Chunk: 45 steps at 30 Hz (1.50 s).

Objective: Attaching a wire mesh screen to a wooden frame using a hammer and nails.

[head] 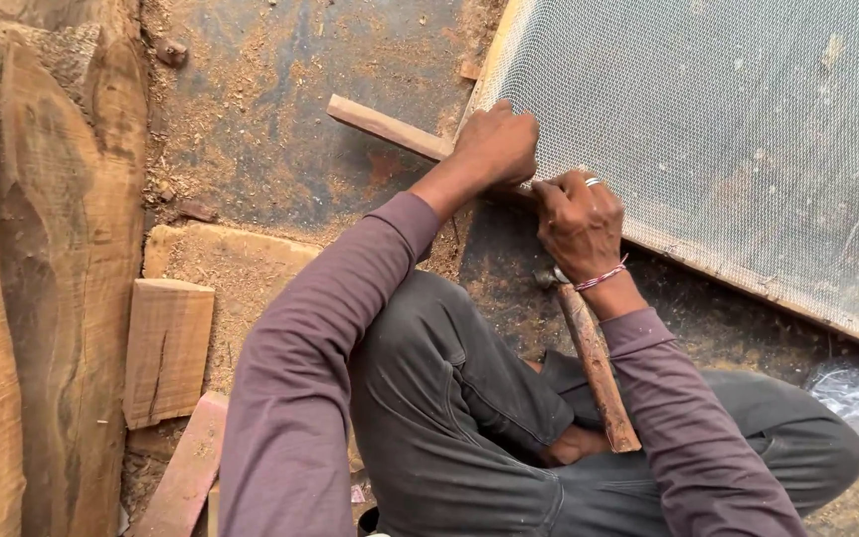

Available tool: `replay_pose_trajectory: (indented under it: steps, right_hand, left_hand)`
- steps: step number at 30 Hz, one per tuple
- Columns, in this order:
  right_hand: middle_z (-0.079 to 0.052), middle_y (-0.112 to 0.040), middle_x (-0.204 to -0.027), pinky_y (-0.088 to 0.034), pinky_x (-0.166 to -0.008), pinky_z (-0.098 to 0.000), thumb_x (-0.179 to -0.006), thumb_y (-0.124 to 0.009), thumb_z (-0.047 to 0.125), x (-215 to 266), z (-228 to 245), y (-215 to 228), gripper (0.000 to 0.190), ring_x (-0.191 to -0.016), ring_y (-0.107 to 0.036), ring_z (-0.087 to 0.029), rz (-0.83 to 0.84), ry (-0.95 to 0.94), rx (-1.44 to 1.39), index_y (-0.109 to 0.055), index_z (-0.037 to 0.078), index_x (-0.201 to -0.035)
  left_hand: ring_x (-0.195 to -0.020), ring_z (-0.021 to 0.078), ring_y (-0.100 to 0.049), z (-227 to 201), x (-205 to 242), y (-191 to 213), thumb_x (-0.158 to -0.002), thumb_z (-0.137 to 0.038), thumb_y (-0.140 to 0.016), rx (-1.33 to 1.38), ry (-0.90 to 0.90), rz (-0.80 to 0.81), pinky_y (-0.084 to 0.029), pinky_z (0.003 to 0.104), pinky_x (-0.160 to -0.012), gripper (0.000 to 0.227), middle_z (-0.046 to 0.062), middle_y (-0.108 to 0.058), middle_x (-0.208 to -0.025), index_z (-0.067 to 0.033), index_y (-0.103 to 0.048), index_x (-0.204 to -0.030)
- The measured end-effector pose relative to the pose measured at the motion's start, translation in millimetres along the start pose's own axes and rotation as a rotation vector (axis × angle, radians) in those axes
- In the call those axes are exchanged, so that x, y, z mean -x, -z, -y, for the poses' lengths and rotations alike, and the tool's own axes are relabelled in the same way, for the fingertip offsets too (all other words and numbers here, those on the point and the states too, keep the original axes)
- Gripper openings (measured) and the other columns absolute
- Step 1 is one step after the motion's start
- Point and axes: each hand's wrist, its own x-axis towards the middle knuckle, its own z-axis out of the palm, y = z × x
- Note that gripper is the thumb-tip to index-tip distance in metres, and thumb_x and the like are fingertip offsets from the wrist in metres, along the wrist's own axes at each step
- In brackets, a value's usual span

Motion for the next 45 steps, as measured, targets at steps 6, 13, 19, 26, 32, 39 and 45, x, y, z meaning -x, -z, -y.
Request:
replay_pose_trajectory:
  steps: [6,13,19,26,32,39,45]
  right_hand:
    - [-0.007,-0.068,-0.099,-0.052,-0.071,-0.0364,-0.098,-0.076,0.012,10,11,10,0.002,-0.084,-0.063,-0.024,0.014,-0.041,0.024,-0.075,0.010,-0.098]
    - [-0.021,-0.064,-0.102,-0.050,-0.070,-0.0480,-0.082,-0.076,0.056,113,36,78,0.076,-0.087,-0.063,-0.035,0.643,-0.359,0.168,-0.057,-0.001,-0.129]
    - [-0.023,-0.066,-0.117,-0.053,-0.084,-0.0501,-0.086,-0.074,0.031,161,15,88,0.081,-0.101,-0.065,-0.043,0.768,-0.695,-0.415,-0.036,0.008,-0.154]
    - [-0.014,-0.065,-0.082,-0.059,-0.049,-0.0368,-0.086,-0.066,0.016,123,51,144,0.068,-0.059,-0.066,-0.021,0.476,-1.122,-1.416,-0.035,0.001,-0.144]
    - [-0.009,-0.060,-0.079,-0.053,-0.044,-0.0317,-0.084,-0.065,0.011,85,52,116,0.059,-0.049,-0.062,-0.016,0.335,-1.022,-1.278,-0.041,-0.002,-0.137]
    - [-0.007,-0.056,-0.079,-0.051,-0.041,-0.0318,-0.081,-0.062,0.007,38,51,102,0.066,-0.048,-0.059,-0.015,0.336,-0.965,-1.296,-0.039,0.001,-0.142]
    - [-0.007,-0.056,-0.073,-0.053,-0.038,-0.0331,-0.081,-0.062,0.005,42,38,100,0.062,-0.045,-0.058,-0.016,0.388,-0.935,-1.279,-0.039,-0.001,-0.138]
  left_hand:
    - [-0.113,0.0301,-0.060,-9,40,31,-0.082,-0.026,-0.076,0.004,-0.104,0.023,-0.050,0.046,-0.090,0.014,0.011,-0.075,-0.093,-0.0156,-0.081,-0.089]
    - [-0.108,0.0260,-0.050,-1,53,29,-0.091,-0.031,-0.073,0.026,-0.234,-0.011,-0.041,0.047,-0.090,0.018,0.004,-0.069,-0.098,-0.0157,-0.080,-0.098]
    - [-0.106,0.0261,-0.051,7,51,22,-0.097,-0.035,-0.068,0.040,-0.155,0.066,-0.043,0.046,-0.093,0.023,0.002,-0.069,-0.096,-0.0160,-0.078,-0.108]
    - [-0.110,0.0262,-0.053,17,45,12,-0.090,-0.034,-0.073,0.026,-0.235,-0.078,-0.044,0.048,-0.096,0.022,0.002,-0.073,-0.102,-0.0201,-0.080,-0.106]
    - [-0.104,0.0238,-0.052,2,59,29,-0.093,-0.038,-0.070,0.114,-0.184,0.009,-0.038,0.045,-0.097,0.025,0.000,-0.073,-0.101,-0.0182,-0.078,-0.106]
    - [-0.104,0.0226,-0.051,7,55,21,-0.090,-0.038,-0.072,0.121,-0.164,0.020,-0.037,0.044,-0.095,0.024,-0.001,-0.070,-0.102,-0.0202,-0.079,-0.104]
    - [-0.105,0.0236,-0.052,11,54,16,-0.093,-0.027,-0.070,0.082,-0.163,0.007,-0.038,0.044,-0.095,0.017,-0.001,-0.070,-0.101,-0.0210,-0.079,-0.107]
